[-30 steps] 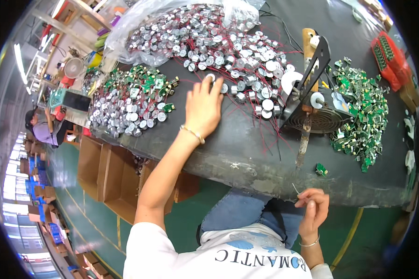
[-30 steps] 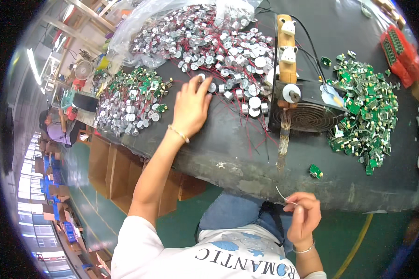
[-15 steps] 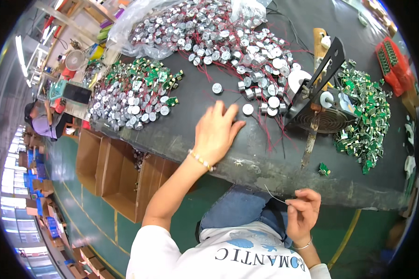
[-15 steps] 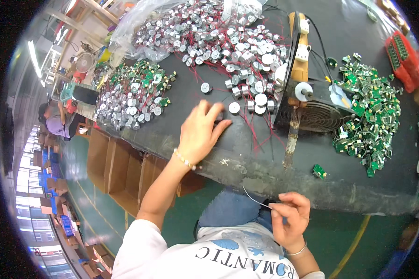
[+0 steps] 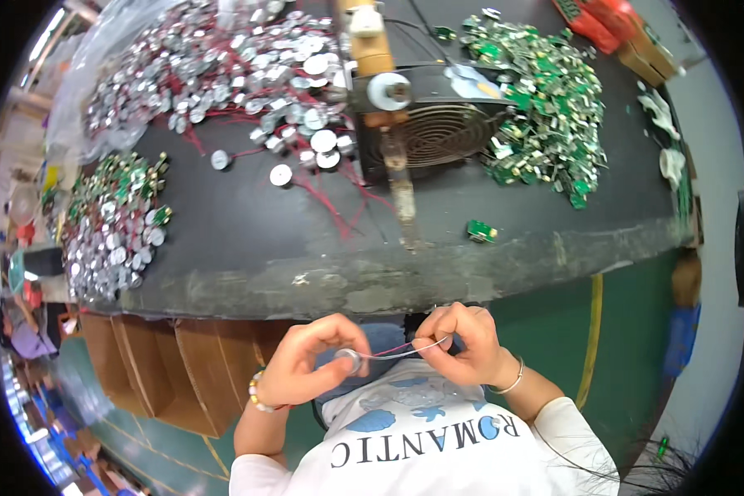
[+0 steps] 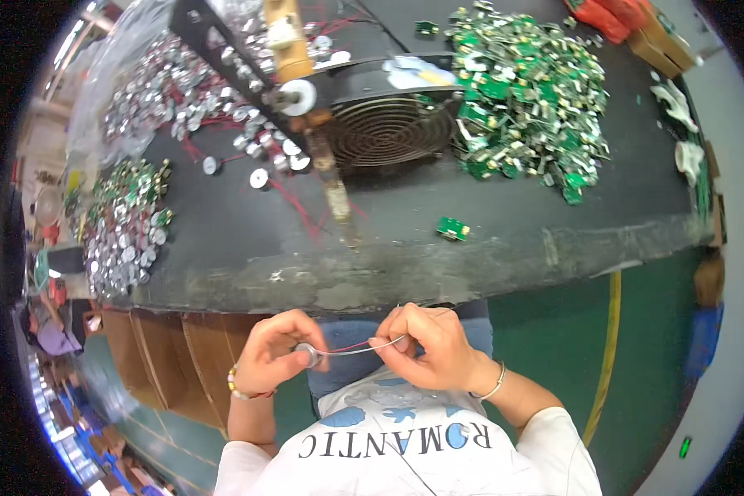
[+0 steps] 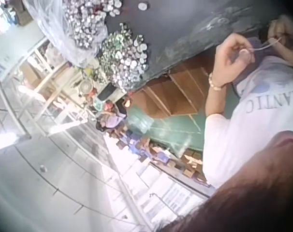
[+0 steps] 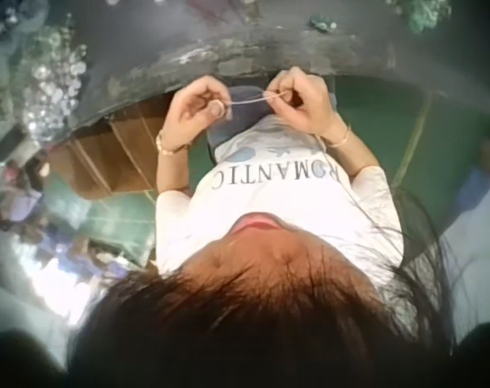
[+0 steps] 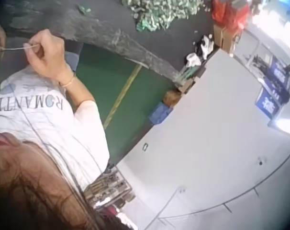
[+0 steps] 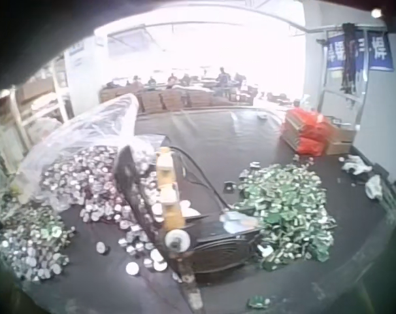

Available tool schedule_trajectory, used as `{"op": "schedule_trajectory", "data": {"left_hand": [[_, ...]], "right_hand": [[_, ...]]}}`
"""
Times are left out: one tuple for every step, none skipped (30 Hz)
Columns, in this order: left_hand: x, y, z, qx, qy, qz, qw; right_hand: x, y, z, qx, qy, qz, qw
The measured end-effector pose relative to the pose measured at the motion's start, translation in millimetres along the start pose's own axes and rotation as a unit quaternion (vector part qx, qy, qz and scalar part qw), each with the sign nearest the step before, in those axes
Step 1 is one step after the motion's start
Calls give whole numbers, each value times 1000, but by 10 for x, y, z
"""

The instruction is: The person solders wires from small electronic components onto circuit boards using solder wire against a stationary soldering iron and places the assembled units into a pile.

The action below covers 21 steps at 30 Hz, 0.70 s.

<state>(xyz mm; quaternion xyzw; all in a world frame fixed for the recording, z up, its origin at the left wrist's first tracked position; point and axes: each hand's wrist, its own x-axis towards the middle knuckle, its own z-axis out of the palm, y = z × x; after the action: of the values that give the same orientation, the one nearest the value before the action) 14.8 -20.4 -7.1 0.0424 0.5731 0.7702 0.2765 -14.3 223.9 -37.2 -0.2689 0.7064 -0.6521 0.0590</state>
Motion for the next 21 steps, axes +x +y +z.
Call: {"op": "schedule_trajectory", "data": {"left_hand": [[-6, -4, -29, -16, -21, -15, 1000], [30, 36, -12, 29, -42, -21, 998], [103, 61, 71, 76, -47, 5, 996], [178, 70, 195, 122, -51, 31, 991], [216, 67, 291, 156, -27, 38, 987], [224, 85, 340, 181, 13, 25, 983], [222, 112, 371, 205, 54, 13, 977], [223, 171, 331, 253, 93, 44, 962], [205, 154, 295, 290, 170, 114, 935], [221, 193, 258, 389, 248, 181, 869], [275, 213, 186, 468, 302, 191, 808], [318, 222, 127, 494, 340, 167, 782], [450, 155, 94, 455, 360, 178, 795], [570, 34, 31, 401, 336, 192, 830], [577, -12, 73, 404, 306, 163, 846], [544, -42, 157, 431, 302, 188, 829], [502, -79, 202, 361, 279, 157, 876], [456, -100, 253, 316, 279, 133, 897], [427, -112, 298, 271, 279, 108, 915], [424, -115, 333, 274, 286, 114, 911], [430, -119, 345, 274, 288, 110, 911]], "right_hand": [[-7, -6, -20, 2, 7, -7, 1000], [8, -26, -11, -3, 13, -4, 1000], [33, -52, 8, 2, 15, -15, 1000], [52, -70, 29, 8, 17, -26, 999], [66, -65, 34, -2, 5, -21, 1000], [74, -56, -8, -4, 9, -21, 1000], [83, -45, -77, -40, 31, -58, 997], [97, -36, -180, -77, 55, -93, 991], [108, -54, -316, -141, 102, -77, 982], [123, -66, -446, -207, 136, -45, 968], [207, -63, -564, -283, 160, -58, 944], [270, -125, -602, -330, 154, 6, 931], [293, 35, -630, -341, 132, 4, 931], [305, 42, -616, -337, 133, 6, 932], [325, 45, -586, -322, 119, 35, 939], [345, 50, -551, -306, 104, 65, 944], [319, 51, -497, -289, 108, 17, 951], [253, 17, -416, -268, 105, 10, 958], [178, -19, -330, -247, 101, 3, 964], [114, -12, -250, -228, 98, 19, 969], [107, 1, -208, -225, 95, 21, 969]]}}
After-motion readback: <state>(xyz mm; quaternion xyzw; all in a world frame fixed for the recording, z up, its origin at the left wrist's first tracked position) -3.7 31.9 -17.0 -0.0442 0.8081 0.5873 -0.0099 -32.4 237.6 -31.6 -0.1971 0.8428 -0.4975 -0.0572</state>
